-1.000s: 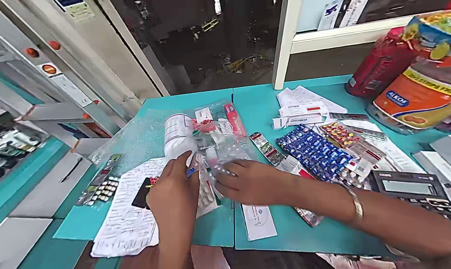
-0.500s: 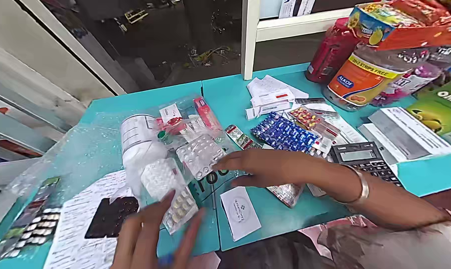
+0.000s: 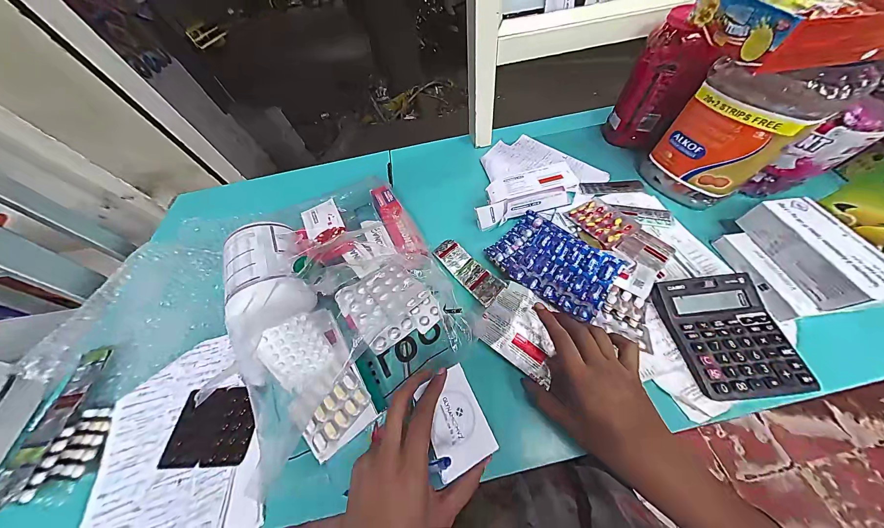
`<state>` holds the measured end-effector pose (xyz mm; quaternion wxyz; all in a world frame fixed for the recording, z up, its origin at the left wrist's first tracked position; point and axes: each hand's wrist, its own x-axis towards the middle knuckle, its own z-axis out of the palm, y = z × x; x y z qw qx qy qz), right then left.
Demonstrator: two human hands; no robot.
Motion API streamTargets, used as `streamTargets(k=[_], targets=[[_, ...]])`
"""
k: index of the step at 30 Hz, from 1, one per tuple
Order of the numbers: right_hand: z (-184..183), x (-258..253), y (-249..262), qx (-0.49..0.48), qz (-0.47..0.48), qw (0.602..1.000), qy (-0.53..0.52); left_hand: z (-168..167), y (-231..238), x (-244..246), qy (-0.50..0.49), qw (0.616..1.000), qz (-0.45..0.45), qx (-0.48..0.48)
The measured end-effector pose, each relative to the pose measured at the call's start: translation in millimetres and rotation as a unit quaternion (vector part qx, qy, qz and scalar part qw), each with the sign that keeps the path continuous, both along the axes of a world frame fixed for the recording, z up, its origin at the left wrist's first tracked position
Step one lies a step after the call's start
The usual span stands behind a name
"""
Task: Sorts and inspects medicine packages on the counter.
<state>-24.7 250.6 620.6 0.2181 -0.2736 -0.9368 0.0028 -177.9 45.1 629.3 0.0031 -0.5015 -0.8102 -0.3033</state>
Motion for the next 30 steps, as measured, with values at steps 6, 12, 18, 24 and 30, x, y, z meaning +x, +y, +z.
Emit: streamTargets(k=[6, 12, 18, 24, 30], targets=[[-1.4, 6.9, 8.1, -0.029, -0.024, 0.999, -0.018, 2.2, -11.1, -4.1, 0.004, 0.999, 0.040, -0.014], [4.5, -3.1, 19.5, -0.036, -0.032, 0.998, -0.026, 6.7, -10.0, 9.6, 0.019, 0.997, 0.075, -0.010], [10.8, -16.0, 25.0, -0.091, -0.002, 0.995, -0.044, 31.5, -17.8, 35.1, -0.072, 0.990, 0.023, 0.116], [23.5, -17.2, 25.0, -0.133, 0.015, 0.991, 0.007, 36.5, -14.4, 46.6, -0.204, 0.960, -0.082, 0.172], [37.4, 3.9, 29.0, -0.266, 0.054, 0.957, 0.100, 29.9, -2.4, 50.0, -0.388, 0.900, -0.141, 0.140]])
